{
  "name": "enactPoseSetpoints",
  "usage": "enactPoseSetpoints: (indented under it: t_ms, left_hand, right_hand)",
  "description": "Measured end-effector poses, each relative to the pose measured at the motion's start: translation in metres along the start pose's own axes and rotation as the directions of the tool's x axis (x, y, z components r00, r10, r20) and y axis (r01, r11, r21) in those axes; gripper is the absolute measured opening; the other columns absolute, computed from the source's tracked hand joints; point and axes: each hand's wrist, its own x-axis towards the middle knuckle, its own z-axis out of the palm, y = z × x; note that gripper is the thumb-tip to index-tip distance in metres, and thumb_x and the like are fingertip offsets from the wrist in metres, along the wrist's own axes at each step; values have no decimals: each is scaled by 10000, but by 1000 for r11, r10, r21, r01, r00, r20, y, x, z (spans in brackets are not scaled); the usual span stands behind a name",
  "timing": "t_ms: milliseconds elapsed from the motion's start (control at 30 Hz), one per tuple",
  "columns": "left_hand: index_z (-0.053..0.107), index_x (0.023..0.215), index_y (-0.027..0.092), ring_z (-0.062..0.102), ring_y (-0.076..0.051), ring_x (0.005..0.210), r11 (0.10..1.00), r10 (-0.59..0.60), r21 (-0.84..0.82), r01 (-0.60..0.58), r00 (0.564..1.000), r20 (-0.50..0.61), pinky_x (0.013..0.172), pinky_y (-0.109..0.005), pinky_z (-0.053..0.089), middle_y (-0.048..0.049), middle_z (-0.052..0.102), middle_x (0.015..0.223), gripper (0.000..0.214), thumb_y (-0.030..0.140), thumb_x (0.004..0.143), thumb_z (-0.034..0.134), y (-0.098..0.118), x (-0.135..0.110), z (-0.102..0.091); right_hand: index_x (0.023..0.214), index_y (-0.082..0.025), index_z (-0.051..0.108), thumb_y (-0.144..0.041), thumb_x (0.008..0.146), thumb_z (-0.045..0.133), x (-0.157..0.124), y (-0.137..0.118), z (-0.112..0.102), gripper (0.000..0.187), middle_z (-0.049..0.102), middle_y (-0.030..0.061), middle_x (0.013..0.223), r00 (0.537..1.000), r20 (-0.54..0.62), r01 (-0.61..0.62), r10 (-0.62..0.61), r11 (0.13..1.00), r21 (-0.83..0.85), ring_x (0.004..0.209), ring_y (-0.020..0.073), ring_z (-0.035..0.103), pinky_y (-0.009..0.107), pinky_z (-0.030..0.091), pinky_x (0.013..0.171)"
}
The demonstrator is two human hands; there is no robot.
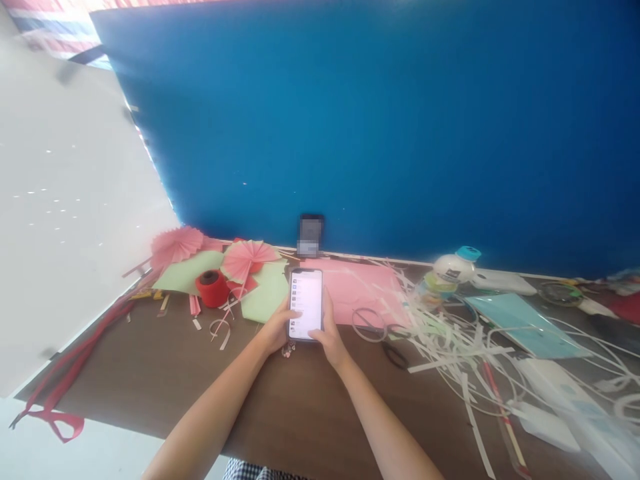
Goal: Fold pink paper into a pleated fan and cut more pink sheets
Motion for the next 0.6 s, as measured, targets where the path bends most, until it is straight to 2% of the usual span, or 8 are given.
enactPoseSetpoints:
  t_ms: [200, 400, 467, 600]
  left_hand:
    - [496, 1155, 157, 618, -237, 850, 988, -51, -150, 43, 998, -49, 730, -354, 475, -89, 639, 983, 411, 264, 758, 507, 1, 7, -4]
    - [556, 1078, 125, 603, -248, 904, 984, -66, -167, 56, 996, -60, 804, -372, 452, -102, 643, 983, 343, 284, 781, 491, 2, 8, -4]
    - [561, 1079, 122, 590, -254, 939, 985, -71, -164, 61, 996, -53, 830, -377, 440, -107, 635, 1012, 362, 334, 799, 473, 3, 7, -2]
    - [551, 1111, 144, 570, -262, 985, 988, -91, -128, 82, 993, -73, 863, -391, 423, -102, 622, 1060, 438, 448, 817, 434, 5, 7, 3]
  right_hand:
    - [1359, -282, -170, -210, 690, 578, 0, -5, 0, 1005, 117, 26, 1462, 991, 126, -53, 47, 998, 46, 1318, 216, 169, 442, 202, 1047]
    - [1351, -277, -195, -209, 694, 582, 0, -3, -1, 1020, 61, 32, 1469, 992, 102, -65, 71, 996, -61, 1323, 216, 148, 433, 188, 1053]
    - [1354, -277, -188, -195, 682, 570, 0, -3, -1, 1016, 59, 26, 1469, 992, 109, -50, 57, 997, -62, 1326, 214, 135, 429, 187, 1055]
    - [1375, -261, -117, -202, 671, 565, 0, 2, -3, 982, 87, 27, 1465, 999, 37, 15, -9, 989, -146, 1332, 219, 93, 431, 140, 1068]
